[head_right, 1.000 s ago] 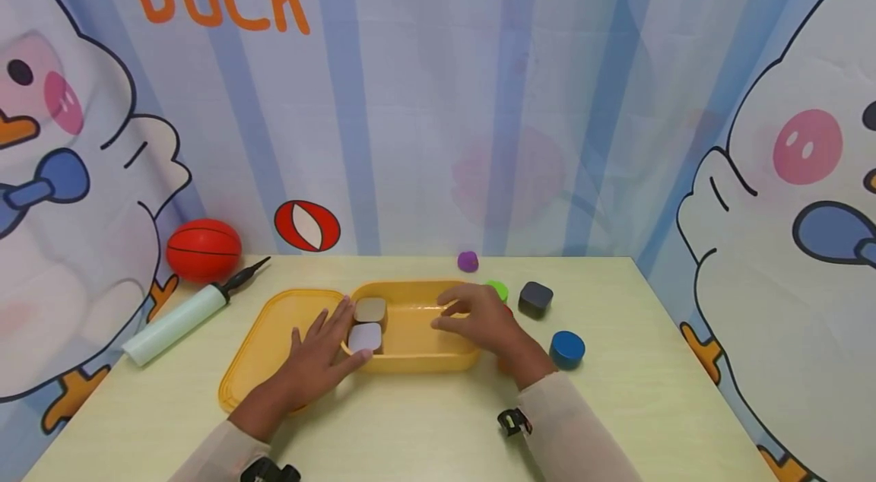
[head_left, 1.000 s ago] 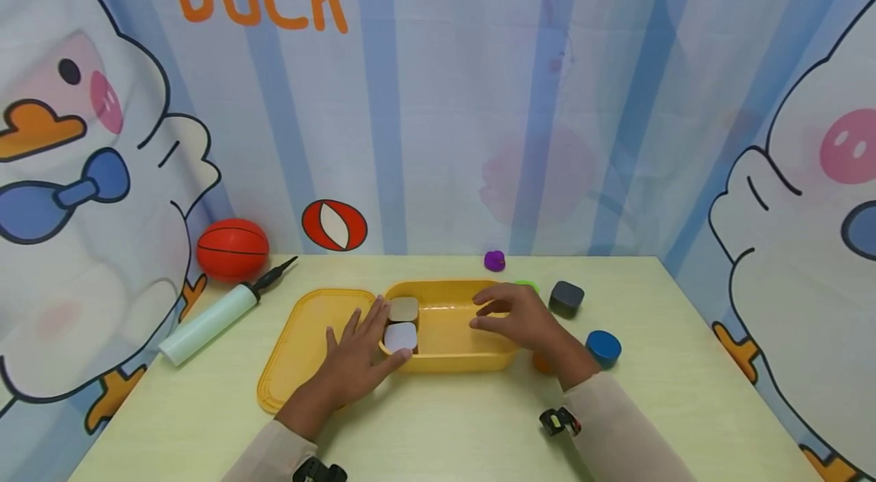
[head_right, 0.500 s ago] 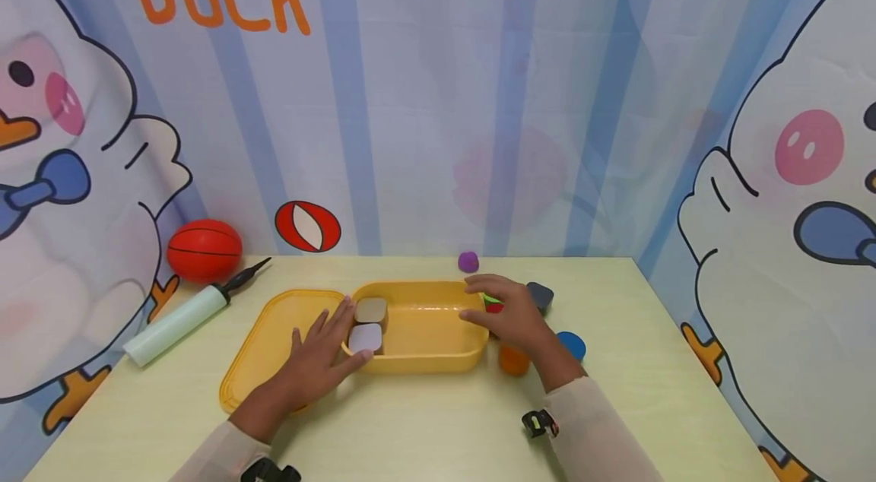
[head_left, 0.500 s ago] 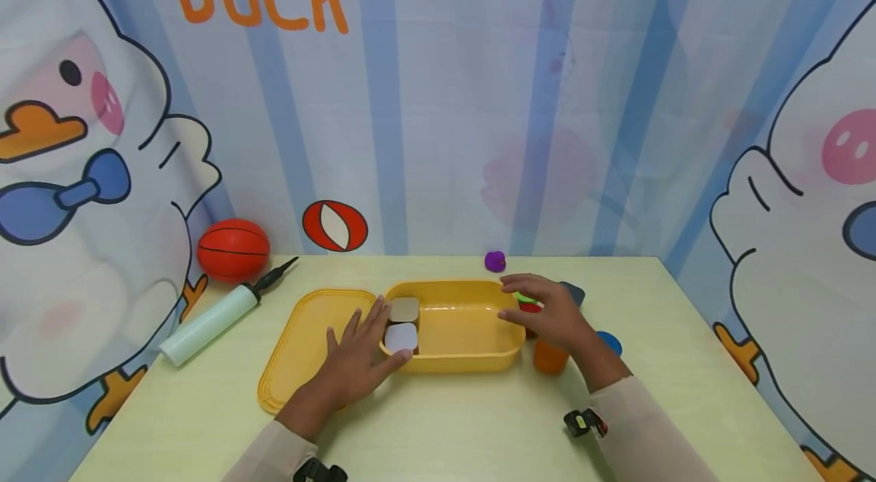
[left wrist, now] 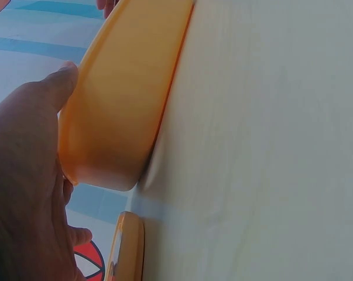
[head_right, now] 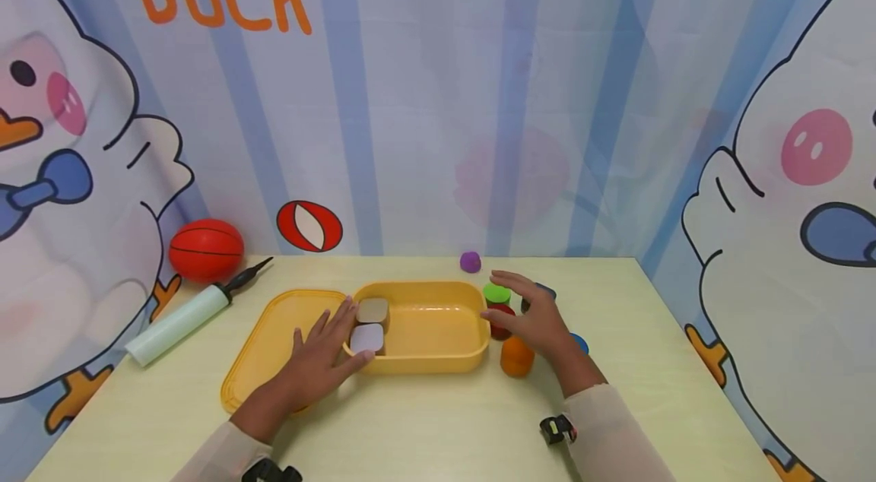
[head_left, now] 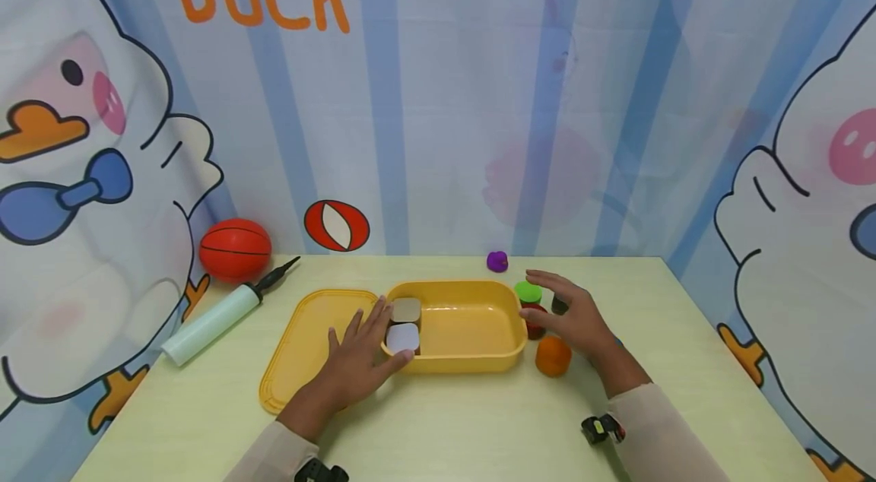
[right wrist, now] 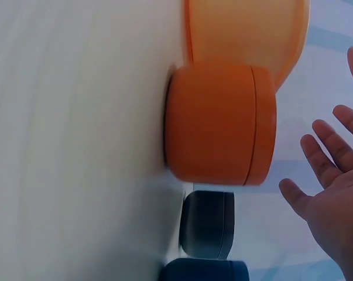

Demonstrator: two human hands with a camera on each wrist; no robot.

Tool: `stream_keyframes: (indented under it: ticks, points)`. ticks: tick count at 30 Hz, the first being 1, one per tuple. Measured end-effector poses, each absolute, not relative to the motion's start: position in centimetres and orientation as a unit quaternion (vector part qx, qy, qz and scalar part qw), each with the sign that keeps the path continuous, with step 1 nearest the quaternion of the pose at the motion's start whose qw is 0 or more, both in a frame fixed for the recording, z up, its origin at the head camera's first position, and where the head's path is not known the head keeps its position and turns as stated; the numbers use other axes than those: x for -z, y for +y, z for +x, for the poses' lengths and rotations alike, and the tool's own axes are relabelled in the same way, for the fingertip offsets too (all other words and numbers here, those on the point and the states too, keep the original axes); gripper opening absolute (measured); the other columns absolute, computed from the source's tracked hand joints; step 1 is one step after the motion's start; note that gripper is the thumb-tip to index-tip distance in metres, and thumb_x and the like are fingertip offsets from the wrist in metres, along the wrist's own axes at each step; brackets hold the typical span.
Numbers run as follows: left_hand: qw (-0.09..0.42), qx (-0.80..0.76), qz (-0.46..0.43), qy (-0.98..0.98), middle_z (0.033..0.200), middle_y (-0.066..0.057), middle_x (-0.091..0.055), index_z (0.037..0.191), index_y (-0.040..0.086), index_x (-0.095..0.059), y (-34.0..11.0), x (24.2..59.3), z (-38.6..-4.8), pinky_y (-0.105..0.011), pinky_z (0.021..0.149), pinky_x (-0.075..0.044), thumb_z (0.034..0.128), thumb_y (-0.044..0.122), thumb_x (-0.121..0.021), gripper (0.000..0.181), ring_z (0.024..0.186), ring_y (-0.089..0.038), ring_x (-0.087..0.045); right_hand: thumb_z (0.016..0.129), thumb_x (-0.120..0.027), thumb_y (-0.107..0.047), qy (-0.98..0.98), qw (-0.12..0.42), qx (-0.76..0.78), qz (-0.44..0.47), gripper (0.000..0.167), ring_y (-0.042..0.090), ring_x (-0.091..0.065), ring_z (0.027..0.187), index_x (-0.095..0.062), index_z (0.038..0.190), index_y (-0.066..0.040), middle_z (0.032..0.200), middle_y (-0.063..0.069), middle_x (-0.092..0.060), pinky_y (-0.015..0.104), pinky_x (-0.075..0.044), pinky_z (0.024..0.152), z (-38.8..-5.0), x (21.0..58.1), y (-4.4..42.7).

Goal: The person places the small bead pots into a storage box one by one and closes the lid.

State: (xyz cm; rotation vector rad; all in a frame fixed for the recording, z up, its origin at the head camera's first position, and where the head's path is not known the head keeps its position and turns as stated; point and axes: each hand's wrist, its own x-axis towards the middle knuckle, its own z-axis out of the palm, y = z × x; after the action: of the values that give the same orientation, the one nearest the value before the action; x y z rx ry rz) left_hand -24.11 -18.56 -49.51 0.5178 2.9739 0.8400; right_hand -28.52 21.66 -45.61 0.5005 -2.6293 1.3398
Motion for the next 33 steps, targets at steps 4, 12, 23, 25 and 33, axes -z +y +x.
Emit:
stream_keyframes:
  ticks: [4,12,23,25,33]
  points:
    - [0.003,-0.27,0.165,0.949,0.187,0.002,-0.004,0.178,0.021,-0.015,-18.5,49.4,-24.1,-0.092,0.119,0.006,0.1072,0.069,-0.053,0.093,0.17,-0.051,-0.006,0.099,-0.084,-0.036,-0.883,0.066,-0.438,0.156,0.073,0.045,-0.033,0.165,-0.054,0.163,-0.018,0.173,0.012,-0.047,0.075,-0.027,0.129,-28.5,45.7,22.5]
    - [0.006,-0.266,0.164,0.95,0.187,0.003,-0.003,0.178,0.023,-0.013,-18.5,49.4,-24.1,-0.092,0.119,0.006,0.1074,0.069,-0.052,0.093,0.17,-0.051,-0.006,0.099,-0.083,-0.039,-0.896,0.062,-0.416,0.145,0.079,0.049,-0.027,0.166,-0.049,0.166,-0.014,0.178,0.015,-0.036,0.079,-0.024,0.127,-28.7,45.9,23.9]
    - [0.007,-0.266,0.164,0.95,0.187,0.003,-0.004,0.178,0.023,-0.018,-18.4,49.3,-24.2,-0.092,0.119,0.006,0.1068,0.071,-0.052,0.092,0.17,-0.051,-0.006,0.099,-0.08,-0.037,-0.912,0.088,-0.373,0.147,0.077,0.057,-0.024,0.164,-0.05,0.164,-0.007,0.179,0.024,-0.029,0.088,-0.003,0.124,-29.3,46.6,26.0]
    - [0.005,-0.266,0.164,0.95,0.187,0.002,-0.005,0.178,0.023,-0.018,-18.3,49.3,-24.2,-0.092,0.119,0.006,0.1068,0.07,-0.052,0.092,0.17,-0.051,-0.007,0.1,-0.08,-0.037,-0.914,0.093,-0.37,0.14,0.076,0.057,-0.025,0.164,-0.051,0.163,-0.007,0.179,0.024,-0.03,0.087,-0.005,0.124,-29.4,46.8,26.3]
    - [0.005,-0.266,0.165,0.95,0.187,0.001,-0.005,0.177,0.023,-0.019,-18.4,49.1,-24.0,-0.093,0.119,0.005,0.107,0.07,-0.053,0.091,0.17,-0.052,-0.008,0.103,-0.076,-0.042,-0.925,0.088,-0.357,0.093,0.072,0.057,-0.027,0.162,-0.052,0.162,-0.007,0.177,0.025,-0.031,0.086,-0.022,0.122,-29.6,47.6,27.1]
